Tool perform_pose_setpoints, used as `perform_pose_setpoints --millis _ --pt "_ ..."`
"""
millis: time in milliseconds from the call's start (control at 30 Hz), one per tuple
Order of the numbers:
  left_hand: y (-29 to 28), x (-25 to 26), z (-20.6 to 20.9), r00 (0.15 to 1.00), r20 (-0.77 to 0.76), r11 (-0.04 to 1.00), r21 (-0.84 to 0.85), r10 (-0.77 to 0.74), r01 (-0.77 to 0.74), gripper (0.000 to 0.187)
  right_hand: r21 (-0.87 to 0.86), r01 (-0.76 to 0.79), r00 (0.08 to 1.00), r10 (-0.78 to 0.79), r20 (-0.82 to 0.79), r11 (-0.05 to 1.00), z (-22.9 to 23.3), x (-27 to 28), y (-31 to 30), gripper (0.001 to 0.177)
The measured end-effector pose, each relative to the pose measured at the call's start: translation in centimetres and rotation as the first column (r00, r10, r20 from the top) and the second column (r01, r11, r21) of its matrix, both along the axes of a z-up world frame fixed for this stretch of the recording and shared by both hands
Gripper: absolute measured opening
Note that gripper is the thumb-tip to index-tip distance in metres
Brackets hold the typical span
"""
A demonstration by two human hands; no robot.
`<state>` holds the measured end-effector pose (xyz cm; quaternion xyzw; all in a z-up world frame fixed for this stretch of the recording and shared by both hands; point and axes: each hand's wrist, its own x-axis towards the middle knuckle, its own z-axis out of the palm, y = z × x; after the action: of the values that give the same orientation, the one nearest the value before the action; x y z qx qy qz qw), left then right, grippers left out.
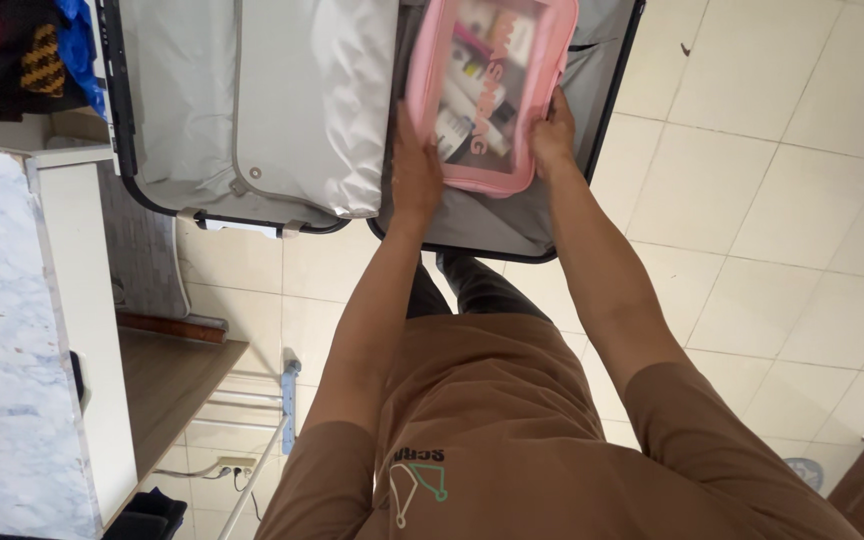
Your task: The person places bottles and jars into a pink bag, zips the bag closed, and then places the bag into an open suitcase.
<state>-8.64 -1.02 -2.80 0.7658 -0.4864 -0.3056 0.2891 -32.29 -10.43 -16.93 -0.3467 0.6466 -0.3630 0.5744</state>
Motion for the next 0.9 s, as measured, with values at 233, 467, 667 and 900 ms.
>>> perform_pose_setpoints --millis 233,467,667,900 --pt "0.2 0.6 -1.8 0.992 -0.103 0.996 0.060 0.075 -0.069 0.051 0.040 0.011 0.999 -0.012 0.035 0.999 0.9 0.9 0.1 0.073" --pt "0.2 0.9 -0.9 0.982 -0.167 0.995 0.061 0.092 -0.083 0.050 0.098 -0.371 0.880 0.383 -0.280 0.924 4.2 0.3 -0.5 0.083" --pt "0.0 1.4 -0.3 0.980 -0.177 0.979 0.199 0.086 -0.050 0.054 0.145 -0.393 0.849 0.419 -0.321 0.908 7.2 1.1 -0.6 0.082" --pt "1.8 -0.2 1.5 0.826 0.478 0.939 -0.011 -0.298 0.345 0.071 -0.109 -0.637 0.460 0.262 -0.849 0.763 9.7 5.3 3.7 0.075"
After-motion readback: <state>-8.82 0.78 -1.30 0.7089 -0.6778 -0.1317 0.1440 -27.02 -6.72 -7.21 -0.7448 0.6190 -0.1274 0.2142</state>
